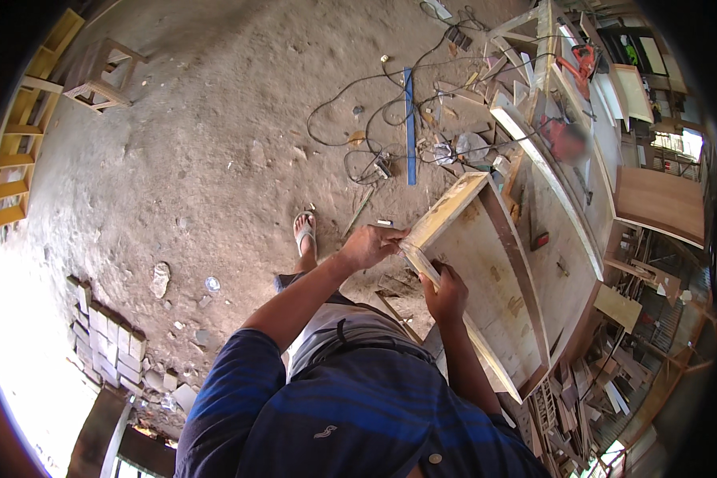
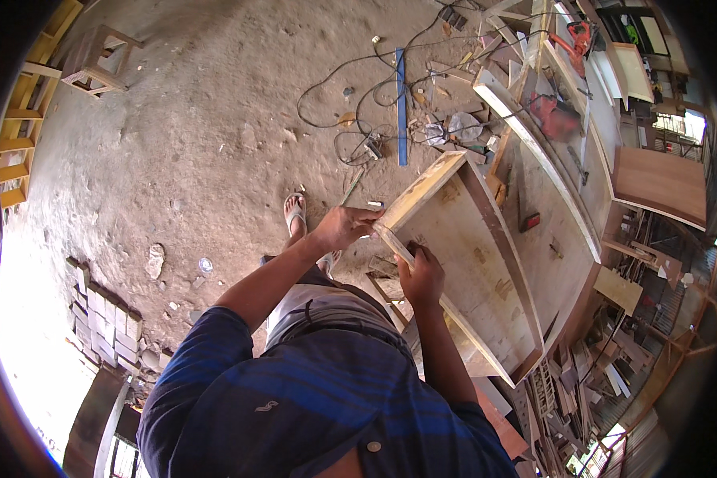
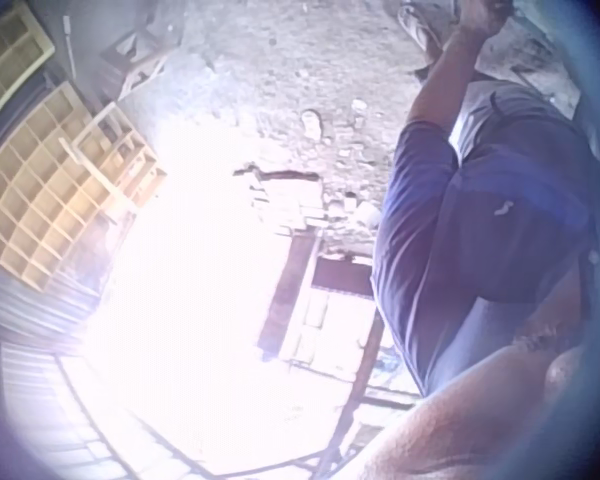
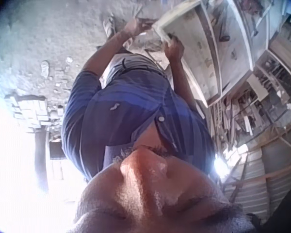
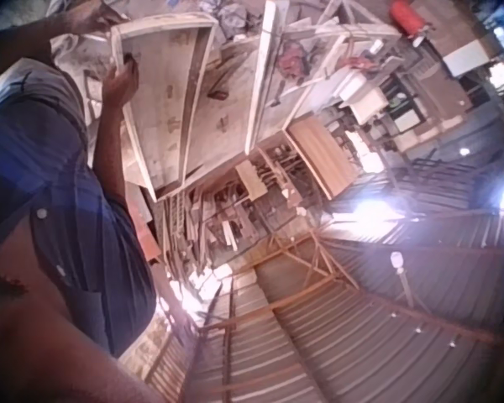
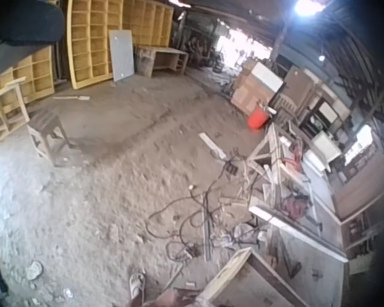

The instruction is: The person prepares a circular saw by plugging it in and adjusting the blade depth, then cuts a wooden plank on a workbench. They subsequently use a hand saw to cut a smaller piece of wood and fit it into a wooden frame structure, assembling the components by hand.

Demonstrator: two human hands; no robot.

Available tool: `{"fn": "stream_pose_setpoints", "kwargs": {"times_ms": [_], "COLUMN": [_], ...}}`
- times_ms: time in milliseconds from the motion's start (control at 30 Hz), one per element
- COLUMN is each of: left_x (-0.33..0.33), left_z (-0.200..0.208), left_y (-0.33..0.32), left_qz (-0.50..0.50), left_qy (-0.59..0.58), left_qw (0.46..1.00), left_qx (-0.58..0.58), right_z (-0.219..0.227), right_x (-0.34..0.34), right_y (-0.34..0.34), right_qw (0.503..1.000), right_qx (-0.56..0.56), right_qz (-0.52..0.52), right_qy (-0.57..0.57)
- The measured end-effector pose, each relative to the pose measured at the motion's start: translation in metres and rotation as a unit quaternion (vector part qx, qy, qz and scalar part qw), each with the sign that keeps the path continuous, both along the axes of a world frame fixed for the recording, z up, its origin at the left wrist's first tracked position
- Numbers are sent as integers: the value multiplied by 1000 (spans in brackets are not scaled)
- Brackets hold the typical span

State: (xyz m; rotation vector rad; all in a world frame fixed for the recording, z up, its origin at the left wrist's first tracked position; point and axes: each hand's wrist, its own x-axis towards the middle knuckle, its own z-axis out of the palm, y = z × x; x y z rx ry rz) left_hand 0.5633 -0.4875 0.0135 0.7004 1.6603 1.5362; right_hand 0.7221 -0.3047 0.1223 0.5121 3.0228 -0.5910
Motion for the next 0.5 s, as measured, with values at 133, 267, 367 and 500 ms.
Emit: {"fn": "stream_pose_setpoints", "kwargs": {"times_ms": [133, 267, 367, 500], "left_x": [-2, -12, -21, -37], "left_z": [-2, 2, 12, 22], "left_y": [0, 1, 3, 14], "left_qz": [-5, -46, -68, -142], "left_qy": [-1, -15, -35, -1], "left_qw": [1000, 998, 996, 986], "left_qx": [-4, -26, -44, -90], "right_z": [4, 2, 2, -1], "right_x": [-4, -3, -3, 1], "right_y": [-3, 0, -1, -1], "right_qw": [1000, 1000, 1000, 999], "right_qx": [0, 3, -5, -12], "right_qz": [-1, 4, -13, -32], "right_qy": [-5, 3, -7, -12]}}
